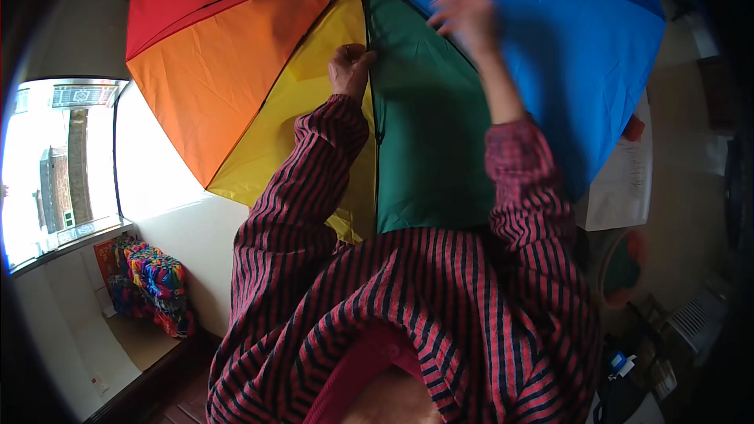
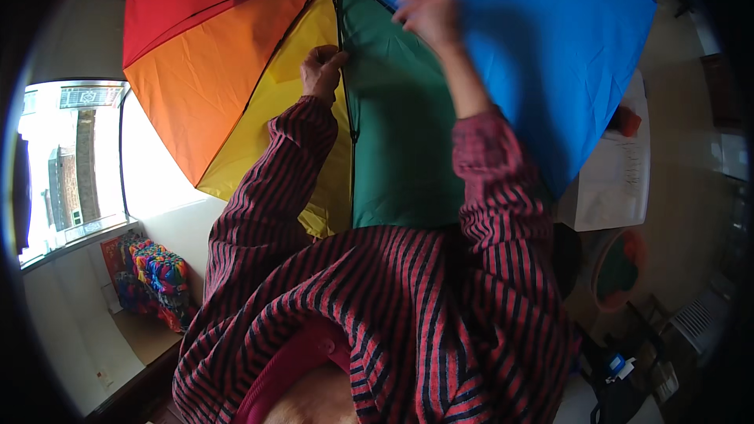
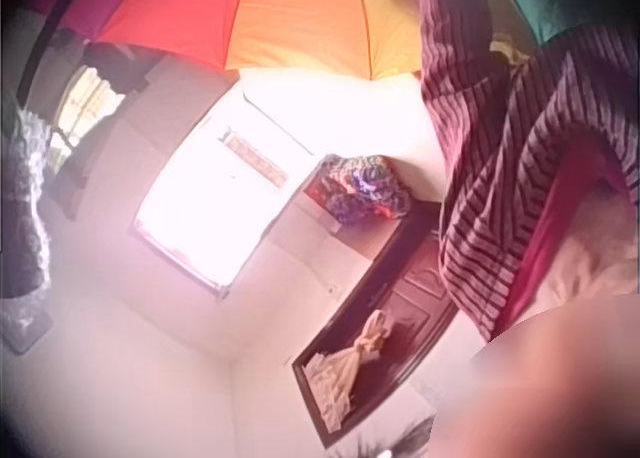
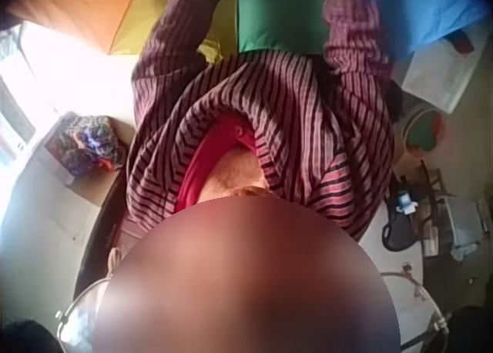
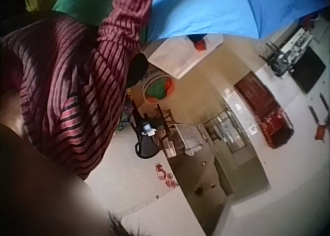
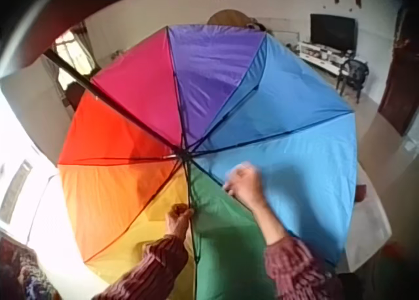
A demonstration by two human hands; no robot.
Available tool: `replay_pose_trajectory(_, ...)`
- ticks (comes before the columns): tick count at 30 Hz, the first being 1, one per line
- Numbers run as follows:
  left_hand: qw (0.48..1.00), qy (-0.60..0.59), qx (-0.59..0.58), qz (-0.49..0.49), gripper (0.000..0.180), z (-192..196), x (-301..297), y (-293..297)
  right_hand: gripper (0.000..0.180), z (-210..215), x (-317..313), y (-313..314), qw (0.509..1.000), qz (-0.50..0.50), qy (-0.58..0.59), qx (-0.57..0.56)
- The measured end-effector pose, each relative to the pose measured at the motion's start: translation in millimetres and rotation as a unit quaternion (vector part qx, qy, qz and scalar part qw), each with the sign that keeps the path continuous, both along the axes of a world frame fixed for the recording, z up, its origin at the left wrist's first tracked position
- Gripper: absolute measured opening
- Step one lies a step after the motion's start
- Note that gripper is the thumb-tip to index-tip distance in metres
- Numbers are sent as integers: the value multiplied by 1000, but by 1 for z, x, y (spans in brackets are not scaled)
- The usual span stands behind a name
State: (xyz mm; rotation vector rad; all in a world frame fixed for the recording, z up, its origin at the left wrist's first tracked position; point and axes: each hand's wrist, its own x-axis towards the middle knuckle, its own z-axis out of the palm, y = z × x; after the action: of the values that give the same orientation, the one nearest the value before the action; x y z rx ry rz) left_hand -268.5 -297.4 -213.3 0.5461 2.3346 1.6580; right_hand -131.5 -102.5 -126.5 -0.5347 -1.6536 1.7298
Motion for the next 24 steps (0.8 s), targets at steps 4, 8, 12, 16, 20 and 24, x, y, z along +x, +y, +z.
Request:
replay_pose_trajectory(4, 988, 147, -46, -19, 31, 11, 12, 7, 20, 33, 150, 114, 814, -214, 455, -290)
replay_pose_trajectory(8, 989, 135, -54, -11, 32, 21, 23, 17, 20, 49, 119, 88, 850, -448, 277, 19)
replay_pose_trajectory(12, 1000, 0, 7, 8, 31, 16, 17, 17, 10, -13, -22, -25, 905, -167, -90, 381)
replay_pose_trajectory(16, 994, -91, 53, 6, 30, 18, 21, 30, 6, -53, -52, -56, 832, -147, -230, 483)
replay_pose_trajectory(20, 984, -117, 132, -9, 29, 10, 15, 21, 9, -63, -56, -68, 827, -33, -258, 499)
replay_pose_trajectory(24, 989, -97, 108, -4, 30, 5, 15, 24, 10, -68, -58, -54, 829, -6, -216, 516)
